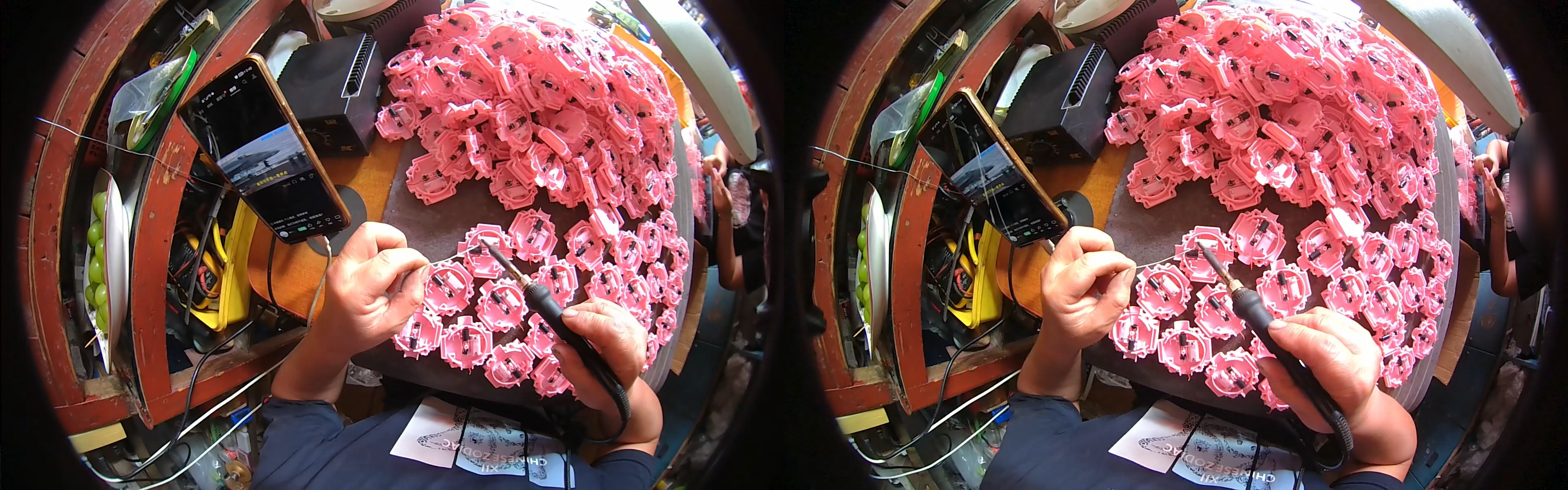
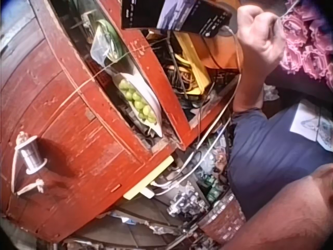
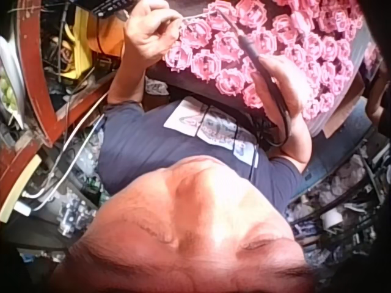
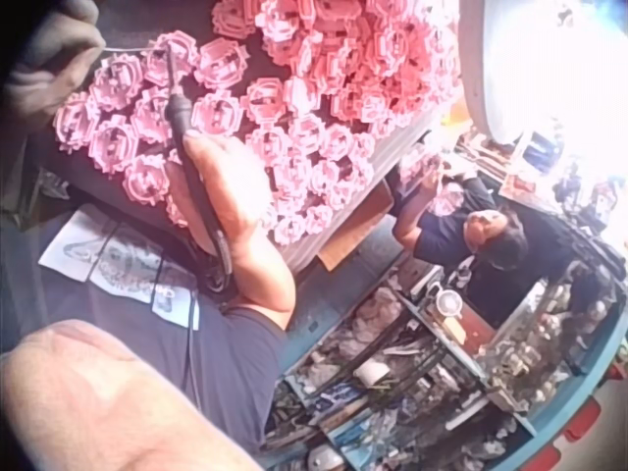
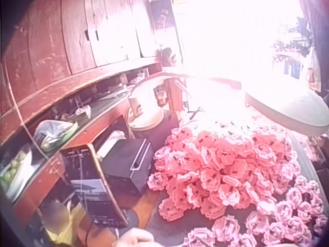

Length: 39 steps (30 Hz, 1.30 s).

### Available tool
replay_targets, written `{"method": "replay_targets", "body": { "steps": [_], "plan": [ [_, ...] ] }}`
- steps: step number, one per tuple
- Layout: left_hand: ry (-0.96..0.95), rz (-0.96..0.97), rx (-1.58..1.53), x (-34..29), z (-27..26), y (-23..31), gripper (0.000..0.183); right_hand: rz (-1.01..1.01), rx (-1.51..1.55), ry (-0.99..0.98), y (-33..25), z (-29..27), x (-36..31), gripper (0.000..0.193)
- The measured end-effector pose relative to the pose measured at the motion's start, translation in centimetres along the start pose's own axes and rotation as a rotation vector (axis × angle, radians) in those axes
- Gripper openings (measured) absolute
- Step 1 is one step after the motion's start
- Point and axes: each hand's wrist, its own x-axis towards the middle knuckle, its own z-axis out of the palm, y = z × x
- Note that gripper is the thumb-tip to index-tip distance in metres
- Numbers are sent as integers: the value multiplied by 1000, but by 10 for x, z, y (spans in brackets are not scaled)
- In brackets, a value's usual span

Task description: The person uses a soldering iron to attach small components to pink plastic pieces on a workbench. They repeatedly pick up a piece, apply solder, and place it back among many similar items.

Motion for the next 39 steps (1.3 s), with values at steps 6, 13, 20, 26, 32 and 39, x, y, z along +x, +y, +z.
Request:
{"method": "replay_targets", "body": {
  "steps": [6,13,20,26,32,39],
  "plan": [
    [10,4,15,1,1,-1,12,-7,0,0,0,1,1,39],
    [-9,-10,27,3,2,0,11,0,0,8,1,1,-2,38],
    [18,10,1,2,3,-2,14,19,4,50,1,-1,-6,38],
    [8,1,9,1,2,-1,13,-28,-4,33,3,2,-2,37],
    [16,18,23,2,2,-2,12,-24,0,17,2,1,0,38],
    [9,15,24,2,2,-2,12,-22,-6,39,3,3,-2,39]
  ]
}}
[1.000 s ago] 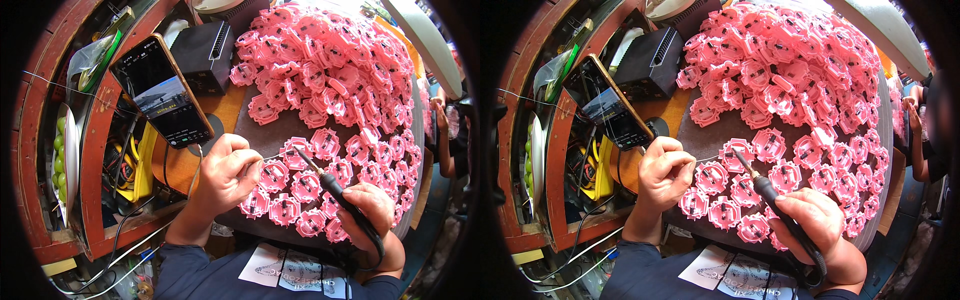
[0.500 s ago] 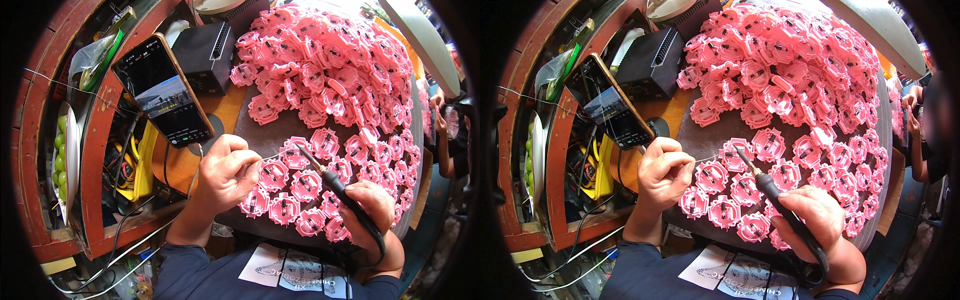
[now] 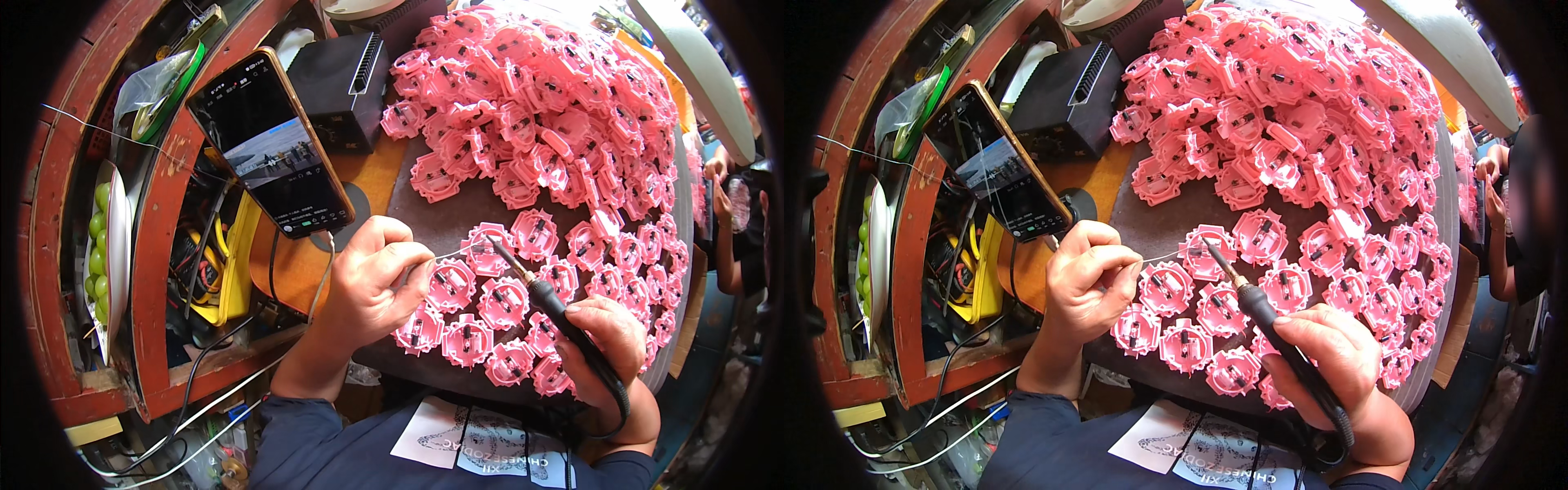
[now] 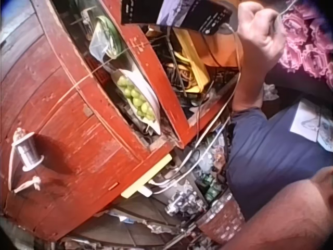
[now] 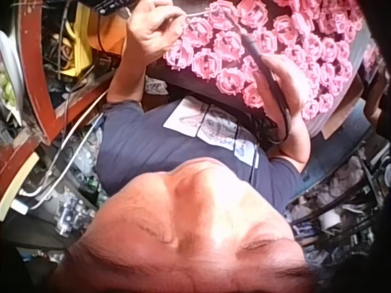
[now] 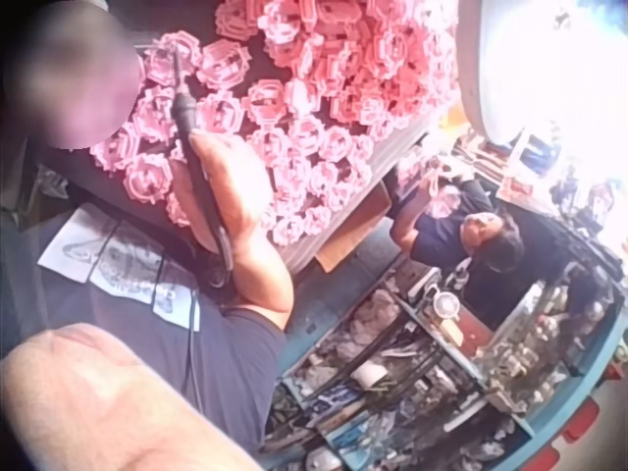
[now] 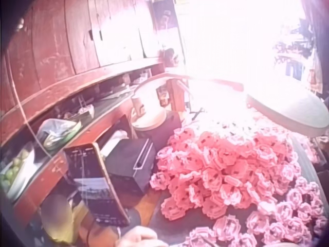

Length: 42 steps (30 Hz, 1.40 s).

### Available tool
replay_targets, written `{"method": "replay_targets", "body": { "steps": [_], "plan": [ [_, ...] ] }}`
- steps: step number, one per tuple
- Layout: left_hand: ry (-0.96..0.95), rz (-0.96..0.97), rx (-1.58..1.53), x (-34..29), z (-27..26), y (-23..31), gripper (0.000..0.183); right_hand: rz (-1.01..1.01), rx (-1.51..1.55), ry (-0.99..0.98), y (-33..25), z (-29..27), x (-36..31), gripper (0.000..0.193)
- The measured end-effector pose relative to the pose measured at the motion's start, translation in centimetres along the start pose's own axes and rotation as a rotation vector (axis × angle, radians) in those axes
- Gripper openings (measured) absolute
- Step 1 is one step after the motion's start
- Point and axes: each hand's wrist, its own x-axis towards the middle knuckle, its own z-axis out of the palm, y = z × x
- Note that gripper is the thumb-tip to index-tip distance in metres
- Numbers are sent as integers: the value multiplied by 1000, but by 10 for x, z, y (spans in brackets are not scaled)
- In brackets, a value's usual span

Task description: The person uses a soldering iron to attach small components to pink plastic pieces on a workbench. They repeatedly pick up a piece, apply solder, and place it back among many similar items.

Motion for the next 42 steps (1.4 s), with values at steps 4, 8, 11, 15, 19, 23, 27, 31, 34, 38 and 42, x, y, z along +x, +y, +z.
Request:
{"method": "replay_targets", "body": {
  "steps": [4,8,11,15,19,23,27,31,34,38,42],
  "plan": [
    [8,-1,-2,0,0,1,12,-11,-16,9,0,1,2,40],
    [19,17,0,-1,0,0,13,6,-16,-30,-2,-1,2,41],
    [9,-4,-5,-2,-1,1,13,12,8,-38,-2,-1,2,41],
    [32,-6,-11,-4,0,0,14,12,12,-45,-3,-2,3,40],
    [25,-2,-6,-4,-2,1,15,-8,-27,-10,-4,-2,3,38],
    [23,37,2,-5,-1,1,17,12,-12,47,-4,-5,-3,32],
    [-81,19,-38,-6,-7,11,22,-29,-51,44,-3,-11,-7,33],
    [-121,57,-7,-3,-3,11,23,-59,-83,50,-3,-11,-10,33],
    [-124,61,-8,-4,-3,11,23,-62,-57,44,-3,-9,-7,34],
    [-128,49,-17,-4,-3,11,23,-65,-31,30,-2,-8,-7,34],
    [-135,39,-25,-4,-2,10,23,-57,-26,24,-2,-8,-7,33]
  ]
}}
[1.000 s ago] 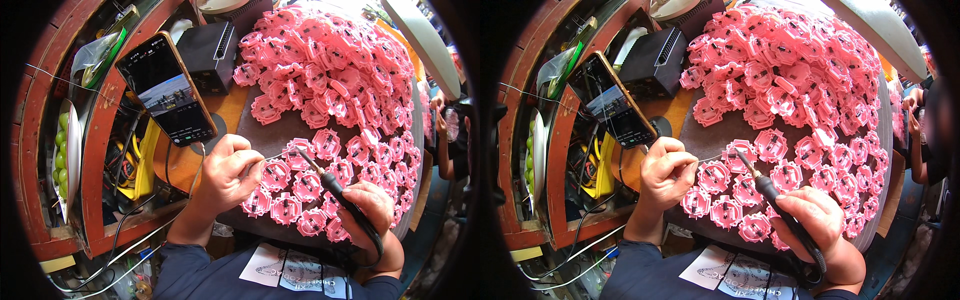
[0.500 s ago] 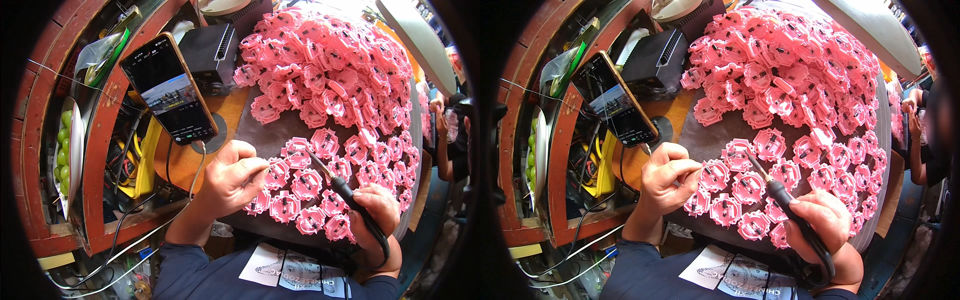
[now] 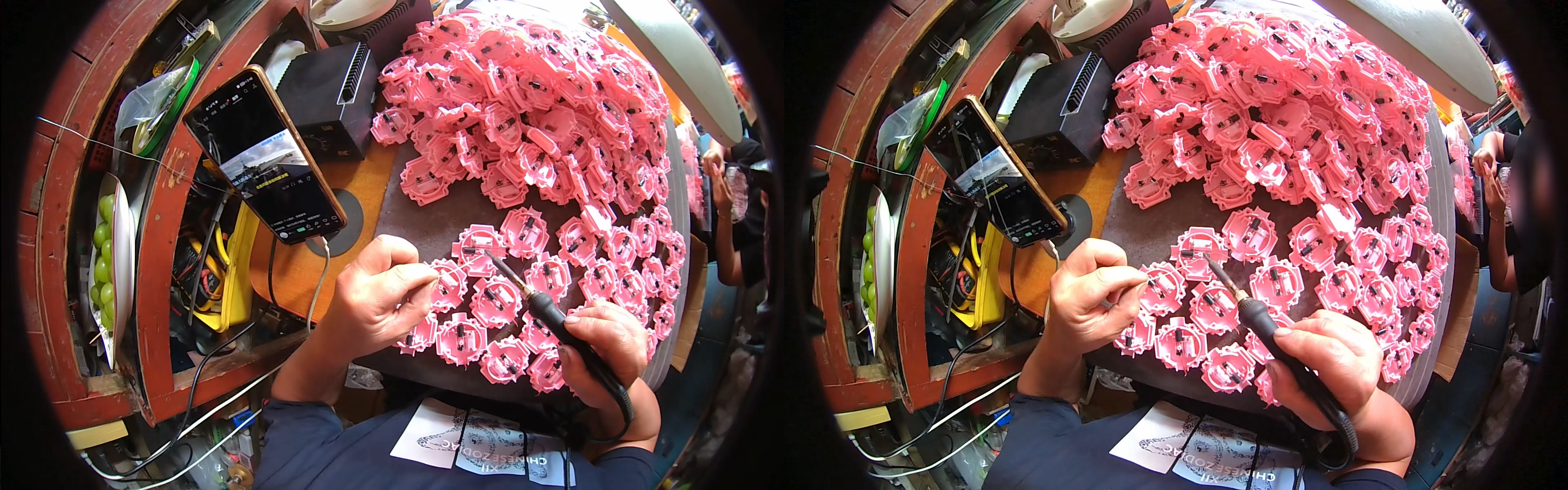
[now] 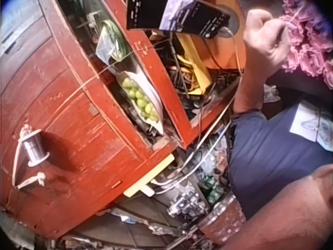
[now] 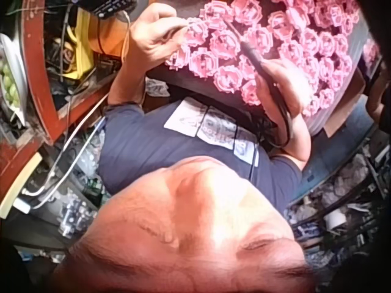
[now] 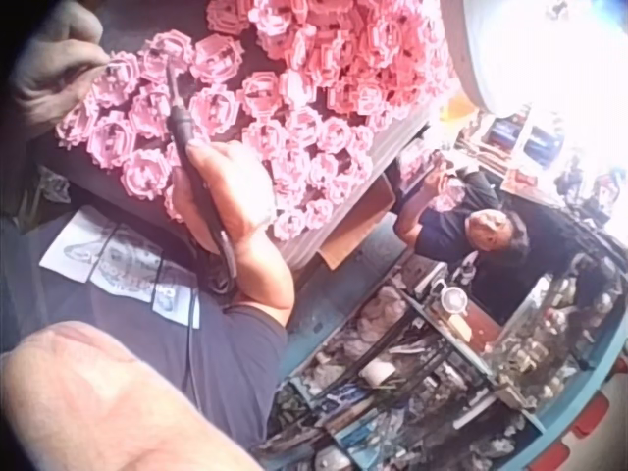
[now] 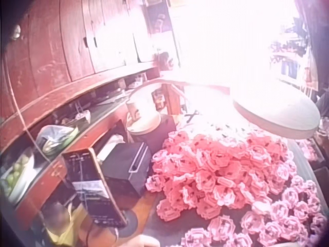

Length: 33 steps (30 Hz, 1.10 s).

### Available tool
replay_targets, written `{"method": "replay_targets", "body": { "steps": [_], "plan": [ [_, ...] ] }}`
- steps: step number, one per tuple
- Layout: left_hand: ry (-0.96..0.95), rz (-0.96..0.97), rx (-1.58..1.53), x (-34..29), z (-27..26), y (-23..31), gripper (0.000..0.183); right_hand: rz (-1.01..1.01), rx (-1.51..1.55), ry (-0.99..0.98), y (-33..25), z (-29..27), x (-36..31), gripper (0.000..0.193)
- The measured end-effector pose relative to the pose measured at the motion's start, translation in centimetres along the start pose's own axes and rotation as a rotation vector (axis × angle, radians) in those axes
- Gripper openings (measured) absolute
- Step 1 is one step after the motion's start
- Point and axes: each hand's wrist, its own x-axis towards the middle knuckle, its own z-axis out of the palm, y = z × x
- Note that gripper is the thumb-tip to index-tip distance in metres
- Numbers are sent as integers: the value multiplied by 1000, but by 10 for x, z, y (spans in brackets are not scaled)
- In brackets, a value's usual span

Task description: The person uses a soldering iron to attach small components to pink plastic pieces on a workbench. They repeatedly pick up a piece, apply solder, and place it back among many similar items.

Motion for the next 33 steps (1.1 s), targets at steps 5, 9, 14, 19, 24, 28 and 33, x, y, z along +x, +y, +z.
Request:
{"method": "replay_targets", "body": {
  "steps": [5,9,14,19,24,28,33],
  "plan": [
    [-9,2,-1,1,0,0,23,-7,-8,-3,-1,0,1,33],
    [-8,2,0,1,0,0,23,6,-12,-3,0,0,0,32],
    [-9,6,1,3,0,0,23,-1,-7,4,0,1,0,32],
    [-11,-4,-4,2,0,0,22,-6,-9,-2,1,1,1,31],
    [-20,2,-4,4,1,0,22,-3,-15,0,0,0,1,31],
    [-24,-13,-5,4,1,-1,22,-7,-19,0,1,0,0,32],
    [-7,7,16,2,-1,-1,22,-11,-34,6,0,-2,1,35]
  ]
}}
